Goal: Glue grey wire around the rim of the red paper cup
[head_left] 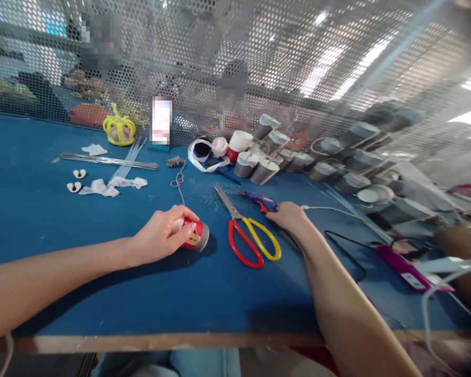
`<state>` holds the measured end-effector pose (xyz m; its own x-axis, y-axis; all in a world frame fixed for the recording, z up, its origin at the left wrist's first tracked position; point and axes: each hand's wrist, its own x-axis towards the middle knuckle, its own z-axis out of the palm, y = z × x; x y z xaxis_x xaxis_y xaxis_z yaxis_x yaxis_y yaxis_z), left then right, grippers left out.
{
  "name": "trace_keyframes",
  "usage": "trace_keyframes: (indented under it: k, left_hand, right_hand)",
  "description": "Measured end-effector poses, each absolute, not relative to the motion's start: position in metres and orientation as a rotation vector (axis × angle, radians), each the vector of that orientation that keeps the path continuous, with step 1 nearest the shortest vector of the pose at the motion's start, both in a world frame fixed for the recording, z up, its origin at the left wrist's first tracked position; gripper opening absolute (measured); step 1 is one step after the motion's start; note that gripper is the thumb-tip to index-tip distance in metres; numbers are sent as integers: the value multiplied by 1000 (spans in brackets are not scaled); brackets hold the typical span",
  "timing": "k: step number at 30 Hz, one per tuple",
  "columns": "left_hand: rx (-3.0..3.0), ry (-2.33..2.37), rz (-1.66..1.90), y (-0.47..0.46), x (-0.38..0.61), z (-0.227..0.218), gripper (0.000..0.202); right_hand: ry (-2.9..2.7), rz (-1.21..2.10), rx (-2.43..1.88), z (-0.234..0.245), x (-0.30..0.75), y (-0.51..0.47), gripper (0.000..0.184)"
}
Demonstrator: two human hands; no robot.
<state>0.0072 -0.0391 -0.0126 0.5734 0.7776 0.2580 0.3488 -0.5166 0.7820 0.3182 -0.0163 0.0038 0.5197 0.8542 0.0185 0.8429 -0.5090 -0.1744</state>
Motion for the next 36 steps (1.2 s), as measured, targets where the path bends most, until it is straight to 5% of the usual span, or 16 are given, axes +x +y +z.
trace_keyframes:
  k: [7, 13, 36]
  left_hand:
    - [2157, 980, 801, -32, 7, -12, 21]
    - [2188, 1041, 777, -28, 5, -6, 21]
    - [2140, 1122, 742, -22, 7, -1, 21]
  right_hand:
    - [-1354, 354, -2220, 33, 291, -37, 3]
    - [-1477, 963, -1754, 49, 250, -67, 24]
    - [-1774, 767, -1880, 33, 212, -104, 31]
